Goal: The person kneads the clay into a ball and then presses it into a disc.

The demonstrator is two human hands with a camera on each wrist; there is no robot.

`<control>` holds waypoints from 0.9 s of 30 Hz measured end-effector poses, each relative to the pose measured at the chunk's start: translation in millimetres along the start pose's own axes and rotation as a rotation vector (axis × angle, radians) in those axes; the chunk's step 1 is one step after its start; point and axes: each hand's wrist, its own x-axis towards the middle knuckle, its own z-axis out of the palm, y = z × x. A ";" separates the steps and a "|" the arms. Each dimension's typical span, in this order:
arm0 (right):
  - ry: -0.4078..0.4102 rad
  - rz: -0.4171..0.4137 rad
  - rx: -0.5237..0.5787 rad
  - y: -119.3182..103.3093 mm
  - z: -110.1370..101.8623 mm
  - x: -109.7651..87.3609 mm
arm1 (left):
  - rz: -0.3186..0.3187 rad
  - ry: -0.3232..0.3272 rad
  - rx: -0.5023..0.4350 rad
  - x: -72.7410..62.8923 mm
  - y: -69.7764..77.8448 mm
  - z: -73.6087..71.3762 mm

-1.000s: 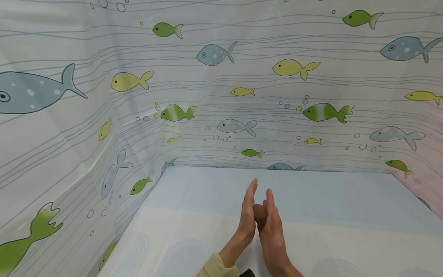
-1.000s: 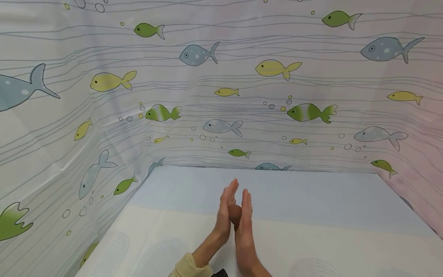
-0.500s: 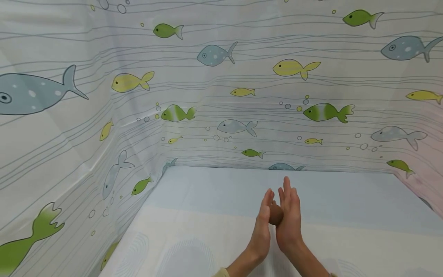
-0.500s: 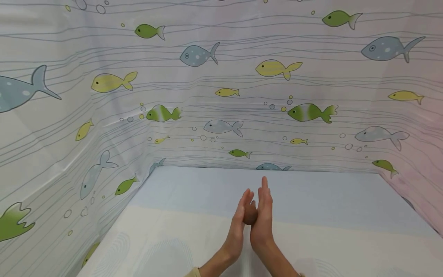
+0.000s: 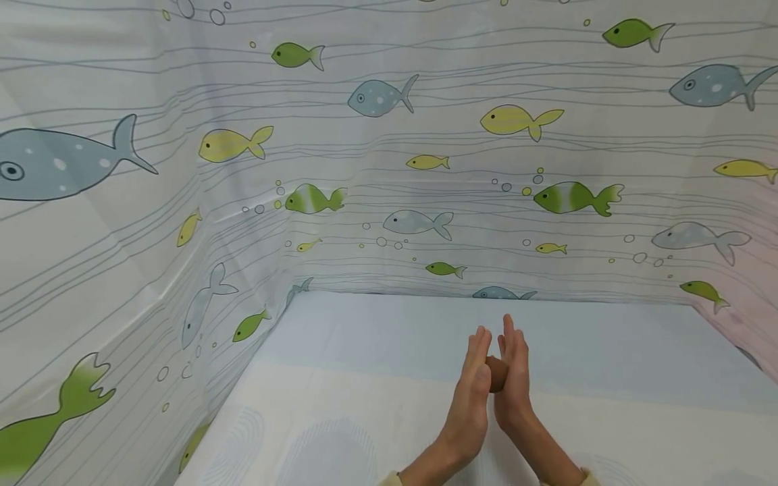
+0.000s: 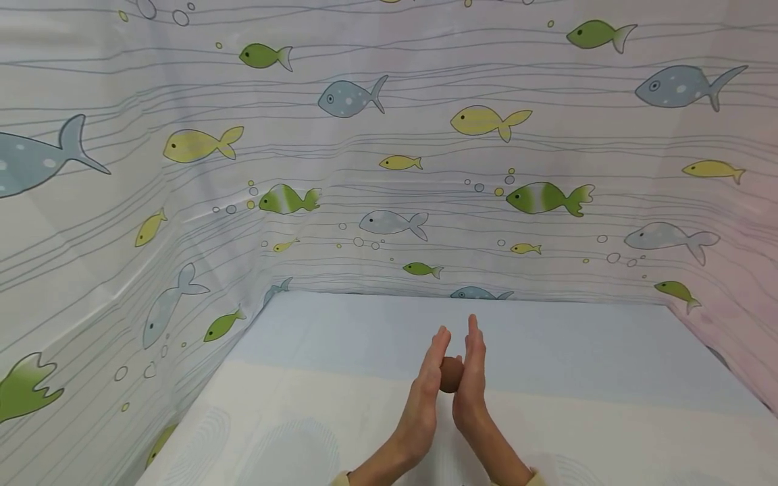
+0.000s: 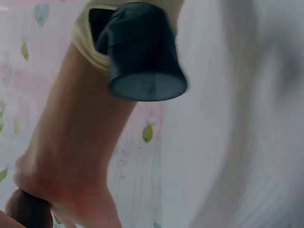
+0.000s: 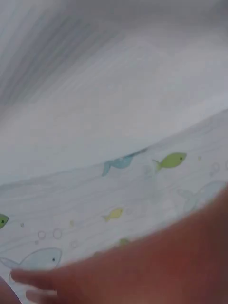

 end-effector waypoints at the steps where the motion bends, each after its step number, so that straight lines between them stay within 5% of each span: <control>1: -0.025 -0.002 0.001 2.8 0.1 -1.9 | -0.005 0.011 0.008 2.0 1.8 -0.5; 9: -0.239 -0.129 -0.054 13.8 21.6 -29.3 | -0.070 0.173 -0.056 21.9 1.5 -15.7; 17: -0.292 -0.171 -0.050 14.4 27.5 -41.3 | -0.027 0.201 -0.091 30.2 -5.5 -22.0; 27: -0.389 -0.220 0.002 23.1 23.6 -45.7 | -0.067 0.237 -0.118 30.9 -10.0 -27.4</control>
